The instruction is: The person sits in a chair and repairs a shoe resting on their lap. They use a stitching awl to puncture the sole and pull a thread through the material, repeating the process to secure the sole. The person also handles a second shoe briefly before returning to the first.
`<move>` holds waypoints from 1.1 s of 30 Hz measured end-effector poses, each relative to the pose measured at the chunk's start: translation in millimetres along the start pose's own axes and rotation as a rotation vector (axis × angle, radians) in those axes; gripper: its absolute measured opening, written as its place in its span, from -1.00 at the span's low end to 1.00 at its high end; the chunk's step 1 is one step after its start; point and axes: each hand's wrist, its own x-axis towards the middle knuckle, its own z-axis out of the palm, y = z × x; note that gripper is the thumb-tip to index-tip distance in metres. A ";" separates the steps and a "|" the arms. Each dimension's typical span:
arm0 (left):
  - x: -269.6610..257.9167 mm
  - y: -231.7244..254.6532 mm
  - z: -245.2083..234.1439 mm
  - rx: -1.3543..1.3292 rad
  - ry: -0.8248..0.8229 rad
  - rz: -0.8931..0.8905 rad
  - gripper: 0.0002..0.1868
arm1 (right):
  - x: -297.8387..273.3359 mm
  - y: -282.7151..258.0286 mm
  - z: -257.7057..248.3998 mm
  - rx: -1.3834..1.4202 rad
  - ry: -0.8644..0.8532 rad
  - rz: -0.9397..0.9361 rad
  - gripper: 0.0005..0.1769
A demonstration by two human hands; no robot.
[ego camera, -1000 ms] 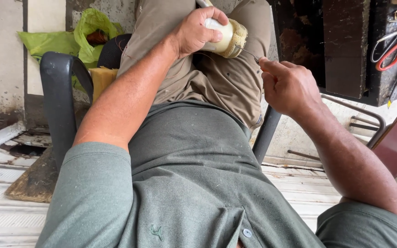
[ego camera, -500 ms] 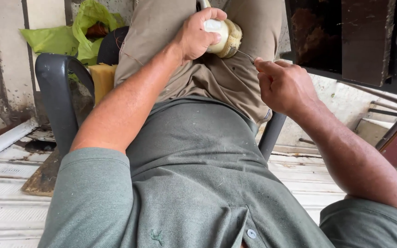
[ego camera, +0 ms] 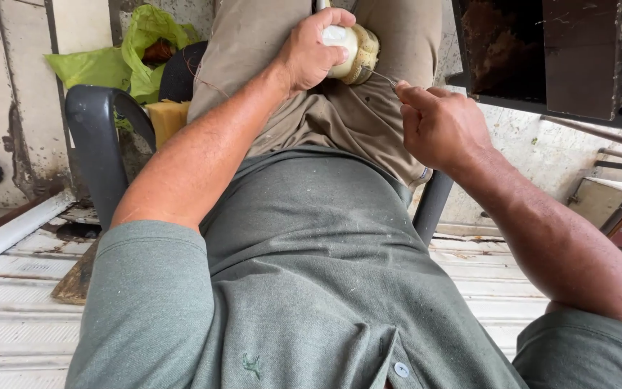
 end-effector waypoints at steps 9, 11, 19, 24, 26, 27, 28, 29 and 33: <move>2.7 1.1 -1.2 -0.005 -0.020 -0.010 -0.52 | 6.5 -10.0 -9.9 0.204 -0.105 0.160 -0.53; 0.7 5.6 -2.4 0.016 -0.033 -0.029 -0.51 | 9.0 -14.8 -16.6 0.280 -0.178 0.305 -0.49; 0.7 6.6 -3.0 -0.015 -0.043 -0.057 -0.51 | 14.6 -26.1 -21.9 0.328 -0.256 0.406 -0.51; 0.4 11.6 -3.6 -0.027 -0.052 -0.075 -0.51 | 19.1 -34.6 -35.4 0.460 -0.368 0.596 -0.54; 0.5 12.6 -4.3 0.004 -0.047 -0.083 -0.49 | 16.4 -26.4 -24.3 0.352 -0.296 0.516 -0.52; 0.5 11.8 -4.0 0.004 -0.048 -0.083 -0.49 | 16.5 -26.9 -26.5 0.353 -0.296 0.517 -0.52; 0.5 11.3 -4.3 -0.006 -0.062 -0.076 -0.49 | 17.2 -27.6 -28.8 0.366 -0.302 0.503 -0.53; 0.6 10.8 -4.7 -0.016 -0.077 -0.069 -0.48 | 18.1 -28.3 -31.2 0.379 -0.308 0.489 -0.54; -0.7 12.5 -5.3 -0.008 -0.078 -0.075 -0.48 | 20.4 -33.7 -35.3 0.454 -0.400 0.615 -0.54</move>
